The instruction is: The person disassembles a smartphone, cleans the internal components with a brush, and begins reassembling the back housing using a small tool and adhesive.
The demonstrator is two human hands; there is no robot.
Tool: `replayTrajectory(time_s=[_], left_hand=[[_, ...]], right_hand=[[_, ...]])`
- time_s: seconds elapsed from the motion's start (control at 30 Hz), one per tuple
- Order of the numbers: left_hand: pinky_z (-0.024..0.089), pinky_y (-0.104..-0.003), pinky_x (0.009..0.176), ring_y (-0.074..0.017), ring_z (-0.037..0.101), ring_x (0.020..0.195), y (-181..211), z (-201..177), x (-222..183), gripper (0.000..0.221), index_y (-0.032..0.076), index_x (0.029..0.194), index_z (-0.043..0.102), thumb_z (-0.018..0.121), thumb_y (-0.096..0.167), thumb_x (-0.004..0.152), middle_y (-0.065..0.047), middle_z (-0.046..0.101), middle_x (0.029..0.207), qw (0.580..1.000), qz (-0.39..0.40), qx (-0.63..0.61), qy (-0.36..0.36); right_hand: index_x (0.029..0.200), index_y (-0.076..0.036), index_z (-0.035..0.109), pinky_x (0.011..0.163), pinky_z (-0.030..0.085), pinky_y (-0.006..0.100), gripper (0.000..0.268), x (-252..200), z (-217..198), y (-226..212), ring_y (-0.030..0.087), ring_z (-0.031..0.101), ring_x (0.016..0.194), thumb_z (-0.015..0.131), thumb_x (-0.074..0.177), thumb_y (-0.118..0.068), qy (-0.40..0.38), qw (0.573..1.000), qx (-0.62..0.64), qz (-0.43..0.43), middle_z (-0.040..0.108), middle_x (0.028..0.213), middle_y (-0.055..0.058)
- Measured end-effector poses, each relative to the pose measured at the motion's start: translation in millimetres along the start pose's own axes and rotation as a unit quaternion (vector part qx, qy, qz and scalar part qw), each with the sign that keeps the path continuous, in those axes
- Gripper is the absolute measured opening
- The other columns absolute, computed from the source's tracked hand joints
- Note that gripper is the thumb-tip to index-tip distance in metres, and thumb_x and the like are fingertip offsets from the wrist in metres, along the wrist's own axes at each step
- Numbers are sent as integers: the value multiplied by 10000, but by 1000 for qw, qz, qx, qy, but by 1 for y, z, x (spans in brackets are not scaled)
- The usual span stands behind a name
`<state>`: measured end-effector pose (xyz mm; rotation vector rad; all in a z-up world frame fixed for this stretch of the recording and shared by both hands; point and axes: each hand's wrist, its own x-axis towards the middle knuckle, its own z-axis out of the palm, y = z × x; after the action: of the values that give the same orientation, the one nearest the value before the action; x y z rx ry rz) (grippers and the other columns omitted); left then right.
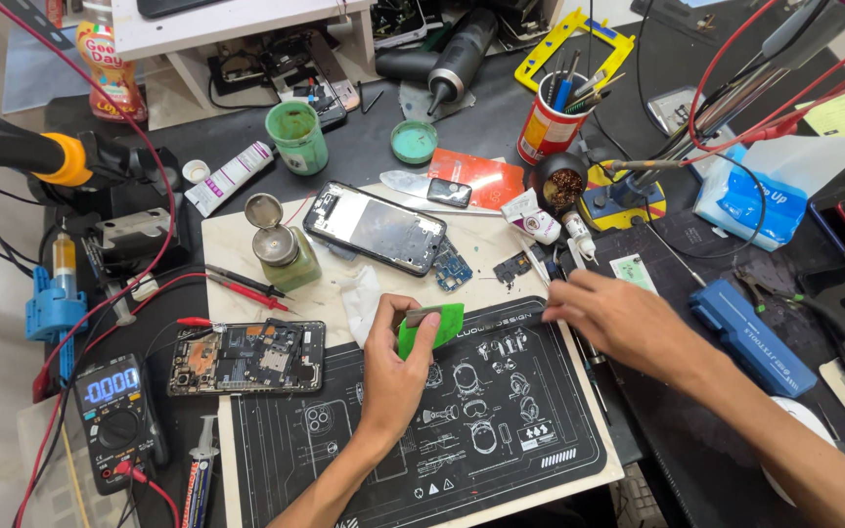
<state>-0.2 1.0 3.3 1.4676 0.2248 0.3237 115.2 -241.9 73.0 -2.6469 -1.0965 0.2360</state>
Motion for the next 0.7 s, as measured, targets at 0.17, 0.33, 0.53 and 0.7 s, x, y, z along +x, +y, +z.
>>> replayTrajectory(time_s=[0.17,0.33,0.53,0.7], left_hand=[[418,-230,523,-55,507,618,-2,-1,3,175,41,994,526,657,156,977,-11,576,832,1000,-3,-21,9],[419,-218,532,-49,515,631,-3,-7,4,166,48,1010,520,651,147,987,-8,573,861,998,16,-67,1],[415,-209,521,-48,536,621,-4,-13,5,164,61,1015,505,636,159,1002,-9,580,855,995,21,-94,12],[426,-216,525,-56,550,620,-2,-18,9,169,61,1020,506,632,172,1008,-18,587,844,992,40,-113,37]], right_hand=[[1008,-154,638,652,545,470,121,-18,3,-14,351,681,819,589,941,-243,-15,999,27,-29,642,922,73],[1058,-124,602,646,535,478,218,-34,34,-40,359,669,811,622,930,-300,-116,991,48,-48,619,975,96],[970,-74,602,665,528,480,193,-13,16,-13,378,657,829,613,941,-264,27,999,37,-5,629,910,113],[969,-67,608,708,538,449,138,-18,13,-21,347,689,862,625,933,-198,39,993,109,-31,667,924,86]])
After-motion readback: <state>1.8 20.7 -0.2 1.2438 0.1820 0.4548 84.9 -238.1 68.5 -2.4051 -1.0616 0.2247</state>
